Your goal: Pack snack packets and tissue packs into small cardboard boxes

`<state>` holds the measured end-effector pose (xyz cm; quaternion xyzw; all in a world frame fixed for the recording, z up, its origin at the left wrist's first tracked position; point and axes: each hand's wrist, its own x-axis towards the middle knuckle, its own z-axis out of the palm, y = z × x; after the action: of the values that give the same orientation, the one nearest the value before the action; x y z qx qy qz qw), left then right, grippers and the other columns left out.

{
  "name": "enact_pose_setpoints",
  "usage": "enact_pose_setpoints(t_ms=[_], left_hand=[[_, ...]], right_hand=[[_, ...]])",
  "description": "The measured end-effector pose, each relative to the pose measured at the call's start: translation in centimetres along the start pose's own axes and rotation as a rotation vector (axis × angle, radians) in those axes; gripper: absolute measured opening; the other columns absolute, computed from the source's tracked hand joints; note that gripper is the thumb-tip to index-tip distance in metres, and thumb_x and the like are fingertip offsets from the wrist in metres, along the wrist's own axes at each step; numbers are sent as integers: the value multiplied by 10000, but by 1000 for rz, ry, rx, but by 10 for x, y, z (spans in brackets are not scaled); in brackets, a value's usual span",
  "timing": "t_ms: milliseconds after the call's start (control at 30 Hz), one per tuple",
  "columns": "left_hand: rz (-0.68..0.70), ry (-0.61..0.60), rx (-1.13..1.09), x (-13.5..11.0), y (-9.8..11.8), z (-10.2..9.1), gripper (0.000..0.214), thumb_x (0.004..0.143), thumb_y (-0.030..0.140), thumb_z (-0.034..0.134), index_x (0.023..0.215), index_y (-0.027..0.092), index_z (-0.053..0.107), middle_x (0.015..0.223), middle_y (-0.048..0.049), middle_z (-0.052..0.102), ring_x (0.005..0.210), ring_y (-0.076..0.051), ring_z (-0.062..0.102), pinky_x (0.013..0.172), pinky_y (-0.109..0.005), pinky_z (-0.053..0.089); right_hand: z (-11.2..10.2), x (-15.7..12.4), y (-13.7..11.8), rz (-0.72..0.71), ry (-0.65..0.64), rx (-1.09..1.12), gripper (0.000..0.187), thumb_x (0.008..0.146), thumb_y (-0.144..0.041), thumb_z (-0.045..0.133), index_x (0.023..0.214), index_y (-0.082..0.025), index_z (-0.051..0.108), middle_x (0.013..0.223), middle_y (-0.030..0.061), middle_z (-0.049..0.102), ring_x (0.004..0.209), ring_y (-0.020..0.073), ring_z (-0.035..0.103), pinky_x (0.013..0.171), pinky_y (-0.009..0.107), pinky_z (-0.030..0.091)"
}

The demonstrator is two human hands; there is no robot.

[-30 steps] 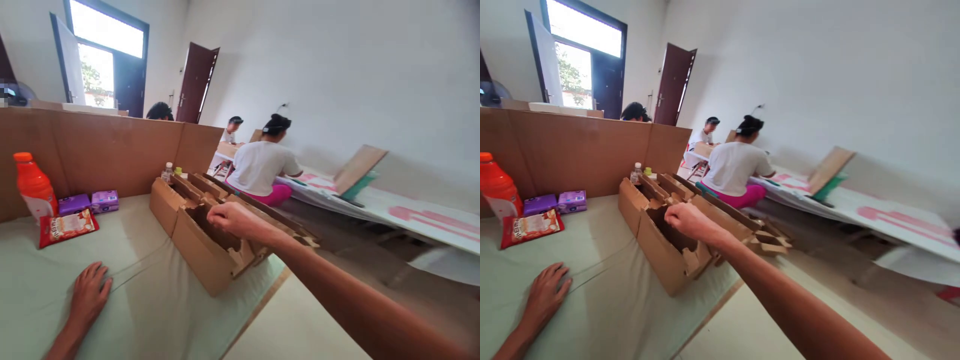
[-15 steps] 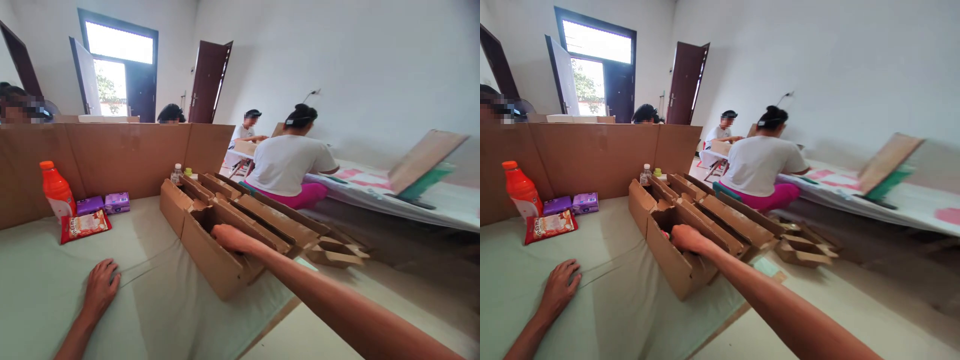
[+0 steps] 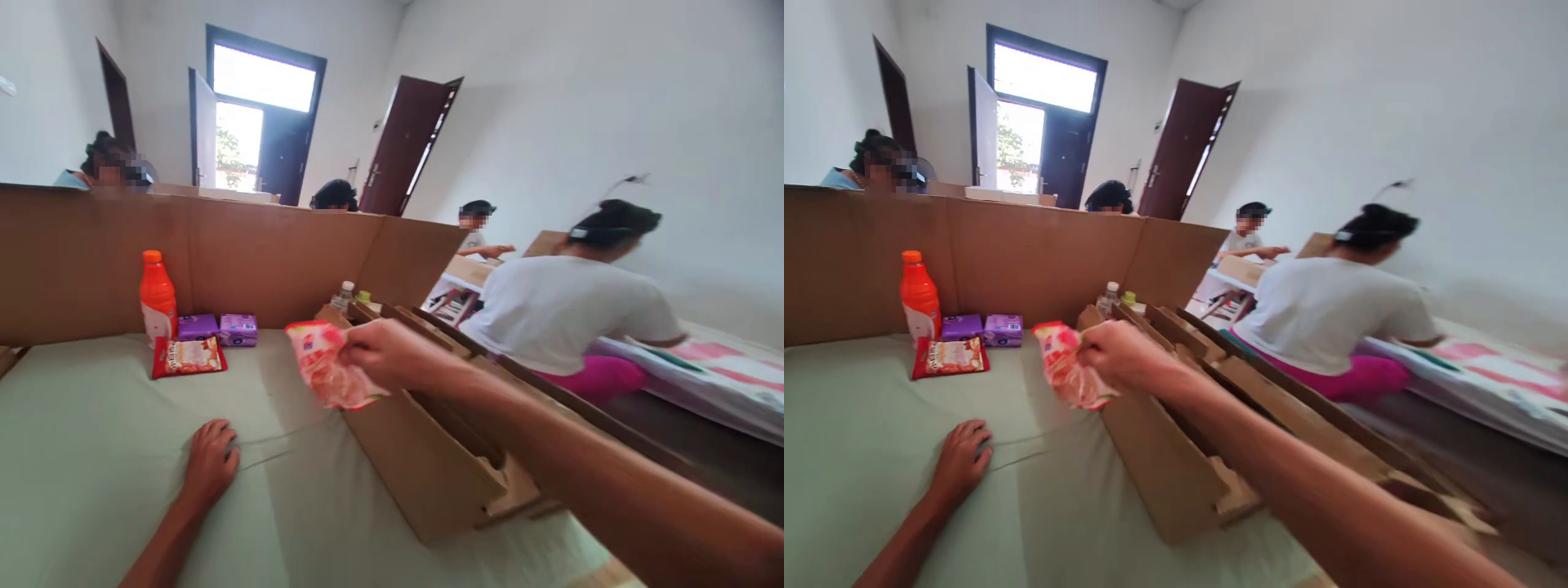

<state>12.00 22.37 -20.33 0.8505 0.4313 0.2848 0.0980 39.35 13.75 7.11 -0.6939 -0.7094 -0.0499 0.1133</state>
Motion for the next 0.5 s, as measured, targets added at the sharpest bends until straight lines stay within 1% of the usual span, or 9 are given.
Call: enact_pose_setpoints(t_ms=[67,100,167,233,300,367,433,500], left_hand=[[-3,4,-11,-2,1,1,235,787,124,584,951,214,725,1169,-105,713,1135,-273,634,1006,-466,496],[-2,5,-18,-2,1,1,236,783,114,586,946,212,726,1166,-103,713,1131,-270,634,1006,-461,496],[-4,1,-32,-3,2,2,235,780,100,589,940,206,724,1155,-101,713,1119,-267,635,1004,-455,494],[-10,-9,-44,-4,4,2,227,781,92,591,935,199,721,1148,-104,711,1117,-270,629,998,-456,492],[-20,-20,-53,-4,5,3,227,787,89,591,943,194,717,1156,-108,706,1136,-272,615,1005,-459,483],[-31,-28,-56,-4,6,3,226,795,90,587,948,195,716,1166,-107,702,1154,-265,602,1018,-452,472],[-42,-29,-51,-4,7,3,224,801,95,584,950,200,716,1177,-101,701,1162,-258,597,1026,-444,465],[-44,-25,-43,-3,7,3,219,806,105,583,943,211,717,1180,-90,703,1161,-250,600,1026,-436,465]], right_hand=[[36,39,-30,-14,-154,-66,192,783,-141,608,641,-200,723,683,44,736,659,186,687,565,234,443],[53,57,-43,-10,-205,-104,175,781,-129,613,681,-190,743,734,67,755,704,200,706,595,241,457],[80,88,-64,5,-257,-167,193,822,-120,586,811,-163,774,856,126,775,812,233,729,670,271,486],[96,109,-78,-4,-273,-196,237,893,-154,545,958,-144,772,992,168,769,937,253,723,750,301,496],[102,118,-87,-56,-291,-180,258,946,-245,532,1049,-173,758,1087,149,758,1020,248,702,795,294,485],[97,113,-92,-115,-308,-140,269,971,-317,520,1067,-223,753,1093,93,763,1025,224,696,793,266,471],[85,95,-88,-142,-306,-105,286,988,-313,486,1065,-244,752,1052,58,772,981,202,702,774,250,464],[68,67,-74,-129,-279,-85,299,990,-282,468,1078,-235,750,1047,55,774,974,199,705,789,255,465]])
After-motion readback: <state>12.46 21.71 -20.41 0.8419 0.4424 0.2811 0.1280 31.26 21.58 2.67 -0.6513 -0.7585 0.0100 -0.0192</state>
